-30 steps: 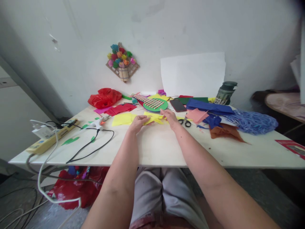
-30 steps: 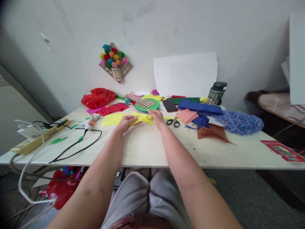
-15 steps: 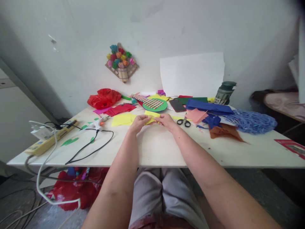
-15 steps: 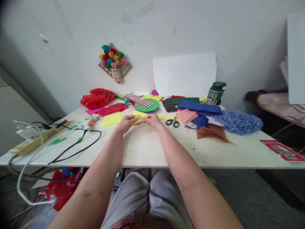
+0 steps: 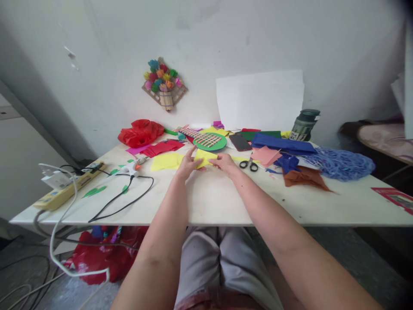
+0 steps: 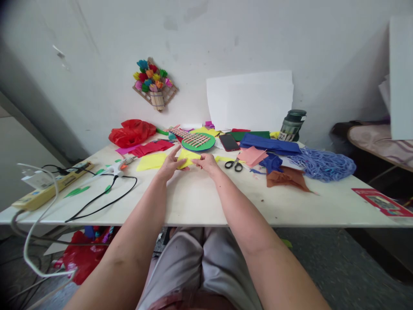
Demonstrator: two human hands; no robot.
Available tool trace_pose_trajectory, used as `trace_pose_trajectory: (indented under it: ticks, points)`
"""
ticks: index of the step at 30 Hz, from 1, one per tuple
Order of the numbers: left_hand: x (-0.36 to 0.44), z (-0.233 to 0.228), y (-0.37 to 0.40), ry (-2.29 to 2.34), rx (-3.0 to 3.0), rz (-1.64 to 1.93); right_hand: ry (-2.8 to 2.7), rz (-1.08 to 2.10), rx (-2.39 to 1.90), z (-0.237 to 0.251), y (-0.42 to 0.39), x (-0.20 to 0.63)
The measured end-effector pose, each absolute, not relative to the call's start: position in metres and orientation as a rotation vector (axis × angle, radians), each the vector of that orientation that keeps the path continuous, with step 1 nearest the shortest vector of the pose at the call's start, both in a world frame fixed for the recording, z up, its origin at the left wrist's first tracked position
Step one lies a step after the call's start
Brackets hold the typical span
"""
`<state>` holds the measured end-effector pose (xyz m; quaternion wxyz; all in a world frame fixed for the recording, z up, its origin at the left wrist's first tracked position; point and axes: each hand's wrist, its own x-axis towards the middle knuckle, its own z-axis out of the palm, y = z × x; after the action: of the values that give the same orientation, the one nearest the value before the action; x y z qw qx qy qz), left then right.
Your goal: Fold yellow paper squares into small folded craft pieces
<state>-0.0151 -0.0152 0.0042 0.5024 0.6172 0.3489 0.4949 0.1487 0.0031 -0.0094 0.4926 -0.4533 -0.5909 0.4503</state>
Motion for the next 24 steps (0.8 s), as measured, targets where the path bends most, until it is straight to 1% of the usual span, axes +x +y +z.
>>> trace_pose_trajectory:
  ticks: [4, 7, 12, 18, 24]
  points:
    - [-0.016, 0.003, -0.013, 0.882, 1.519, 1.223, -1.428, 1.257, -1.047, -0.006, -0.001, 0.150]
    - [-0.015, 0.005, -0.016, 0.845, 1.547, 1.196, -1.424, 1.309, -1.030, -0.003, -0.005, 0.152]
    - [-0.012, 0.006, -0.019, 0.810, 1.549, 1.136, -1.476, 1.262, -1.060, -0.003, -0.004, 0.153]
    - [-0.021, -0.001, -0.011, 0.881, 1.386, 1.103, -1.390, 1.244, -1.069, -0.004, 0.000, 0.152]
    - [-0.026, -0.002, -0.008, 0.952, 1.350, 1.111, -1.362, 1.234, -1.058, -0.003, 0.000, 0.152]
